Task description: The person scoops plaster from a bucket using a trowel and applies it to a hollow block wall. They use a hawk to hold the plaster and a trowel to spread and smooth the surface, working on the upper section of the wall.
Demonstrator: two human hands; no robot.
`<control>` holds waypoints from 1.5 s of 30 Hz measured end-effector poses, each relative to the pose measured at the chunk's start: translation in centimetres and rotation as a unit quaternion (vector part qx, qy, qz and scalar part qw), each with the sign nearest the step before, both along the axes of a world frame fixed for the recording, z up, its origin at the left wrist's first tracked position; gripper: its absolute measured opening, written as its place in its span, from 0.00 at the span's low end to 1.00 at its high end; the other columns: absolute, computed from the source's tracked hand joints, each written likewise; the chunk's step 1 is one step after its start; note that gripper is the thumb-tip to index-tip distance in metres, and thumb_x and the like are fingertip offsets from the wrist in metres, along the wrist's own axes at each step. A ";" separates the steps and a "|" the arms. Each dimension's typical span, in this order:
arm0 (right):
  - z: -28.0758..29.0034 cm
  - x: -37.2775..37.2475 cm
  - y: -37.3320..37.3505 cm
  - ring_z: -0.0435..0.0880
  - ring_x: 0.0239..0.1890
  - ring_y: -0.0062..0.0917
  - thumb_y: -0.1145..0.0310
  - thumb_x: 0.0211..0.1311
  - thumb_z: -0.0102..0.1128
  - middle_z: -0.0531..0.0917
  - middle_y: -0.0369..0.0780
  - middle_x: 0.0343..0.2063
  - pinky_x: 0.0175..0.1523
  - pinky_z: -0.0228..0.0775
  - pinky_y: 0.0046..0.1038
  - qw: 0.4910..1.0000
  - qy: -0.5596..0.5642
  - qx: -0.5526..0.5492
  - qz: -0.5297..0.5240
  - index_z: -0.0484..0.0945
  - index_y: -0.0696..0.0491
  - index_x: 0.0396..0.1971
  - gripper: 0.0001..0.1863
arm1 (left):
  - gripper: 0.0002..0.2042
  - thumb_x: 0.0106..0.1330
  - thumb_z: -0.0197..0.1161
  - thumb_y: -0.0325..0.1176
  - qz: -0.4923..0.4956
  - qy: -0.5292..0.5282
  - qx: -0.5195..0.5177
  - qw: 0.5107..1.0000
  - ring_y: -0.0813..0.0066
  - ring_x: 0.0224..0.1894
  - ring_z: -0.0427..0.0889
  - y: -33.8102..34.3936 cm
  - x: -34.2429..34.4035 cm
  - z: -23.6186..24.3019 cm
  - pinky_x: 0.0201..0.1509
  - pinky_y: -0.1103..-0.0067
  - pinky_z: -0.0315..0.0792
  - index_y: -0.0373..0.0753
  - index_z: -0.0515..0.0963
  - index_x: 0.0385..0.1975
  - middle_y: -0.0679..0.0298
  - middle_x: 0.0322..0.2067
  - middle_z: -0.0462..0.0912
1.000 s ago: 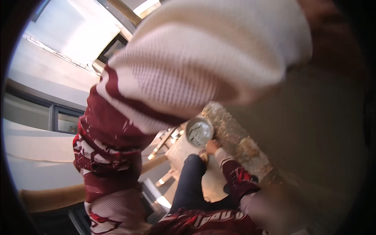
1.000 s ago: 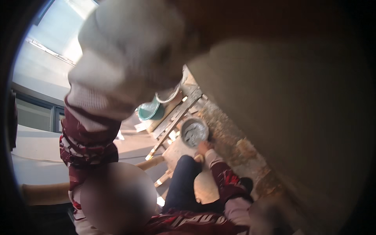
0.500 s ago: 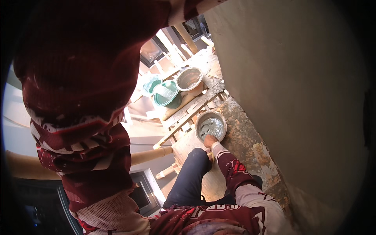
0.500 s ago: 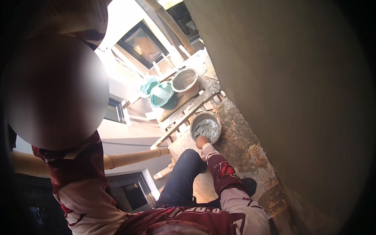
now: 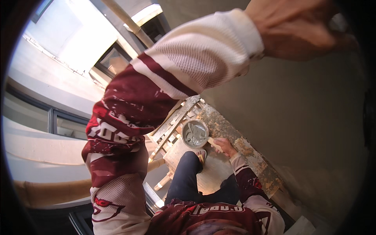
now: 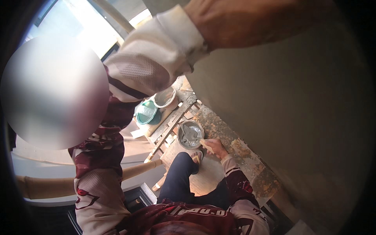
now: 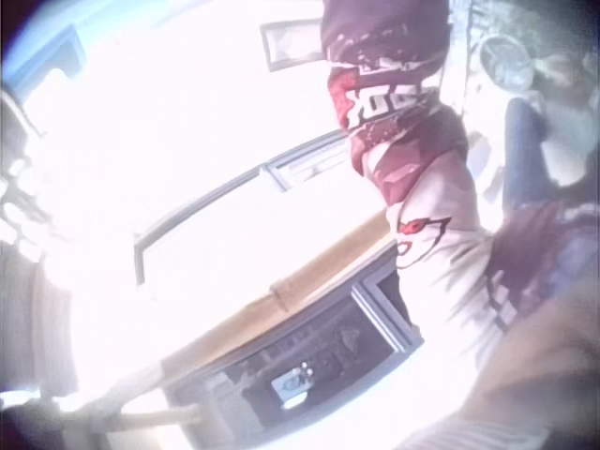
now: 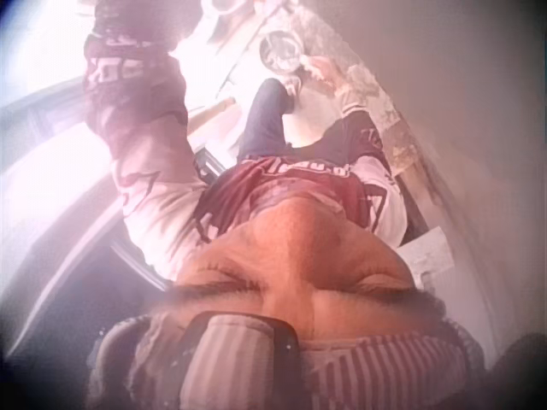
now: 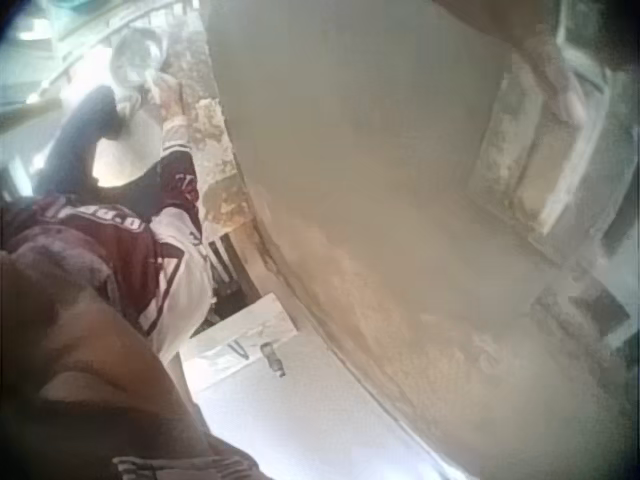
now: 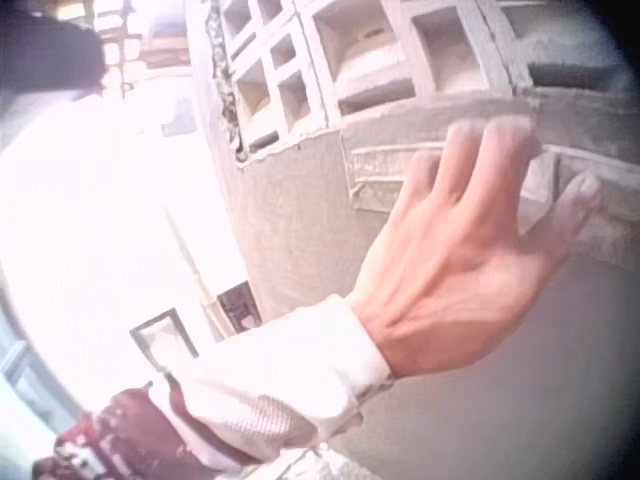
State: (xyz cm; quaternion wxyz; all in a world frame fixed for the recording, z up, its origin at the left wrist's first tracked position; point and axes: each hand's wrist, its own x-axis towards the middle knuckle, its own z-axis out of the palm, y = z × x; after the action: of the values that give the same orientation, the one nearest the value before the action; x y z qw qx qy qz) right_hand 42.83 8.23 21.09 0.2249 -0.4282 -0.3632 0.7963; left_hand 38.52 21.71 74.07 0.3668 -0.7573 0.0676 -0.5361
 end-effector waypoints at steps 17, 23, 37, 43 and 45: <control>54.0 19.7 -26.8 0.83 0.33 0.22 0.72 0.55 0.67 0.85 0.45 0.41 0.38 0.76 0.22 0.823 -0.210 0.236 -0.472 0.80 0.63 0.49 0.21 | 0.20 0.50 0.72 0.22 -0.079 -0.032 -0.277 0.957 0.57 0.45 0.83 -3.3 0.7 0.9 0.45 0.67 0.77 0.44 0.83 0.45 0.58 0.41 0.80; 62.9 15.0 -19.0 0.85 0.38 0.29 0.75 0.50 0.68 0.84 0.47 0.42 0.44 0.77 0.28 0.557 -0.503 0.553 -0.361 0.80 0.63 0.50 0.23 | 0.21 0.48 0.78 0.26 -0.100 -0.108 -0.336 0.930 0.56 0.45 0.83 -4.8 2.3 0.7 0.46 0.67 0.79 0.42 0.82 0.44 0.57 0.40 0.80; 62.2 14.6 -8.9 0.81 0.36 0.34 0.75 0.46 0.72 0.81 0.39 0.41 0.38 0.72 0.34 0.281 -0.664 0.654 -0.226 0.82 0.52 0.49 0.25 | 0.24 0.51 0.76 0.29 -0.054 -0.120 -0.393 0.910 0.58 0.46 0.81 -6.1 2.0 1.9 0.50 0.65 0.74 0.43 0.79 0.51 0.60 0.40 0.79; 61.7 14.3 -8.2 0.80 0.34 0.33 0.76 0.46 0.72 0.81 0.37 0.42 0.38 0.70 0.34 0.268 -0.670 0.654 -0.226 0.82 0.49 0.51 0.26 | 0.25 0.50 0.76 0.29 -0.056 -0.118 -0.396 0.909 0.58 0.45 0.81 -6.0 2.0 1.8 0.50 0.64 0.73 0.44 0.79 0.51 0.60 0.39 0.78; 61.6 14.3 -8.1 0.80 0.34 0.32 0.76 0.46 0.71 0.81 0.37 0.42 0.38 0.69 0.34 0.267 -0.672 0.654 -0.223 0.82 0.48 0.51 0.27 | 0.25 0.50 0.76 0.29 -0.058 -0.120 -0.397 0.908 0.58 0.45 0.81 -6.0 2.0 1.7 0.50 0.64 0.73 0.45 0.79 0.51 0.60 0.39 0.78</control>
State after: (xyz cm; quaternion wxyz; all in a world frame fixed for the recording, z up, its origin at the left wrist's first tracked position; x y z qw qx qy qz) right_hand 57.09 0.17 82.70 0.2729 -0.5834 -0.6733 -0.3631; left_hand 40.55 15.73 75.80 0.0094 -0.7651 -0.1511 -0.6259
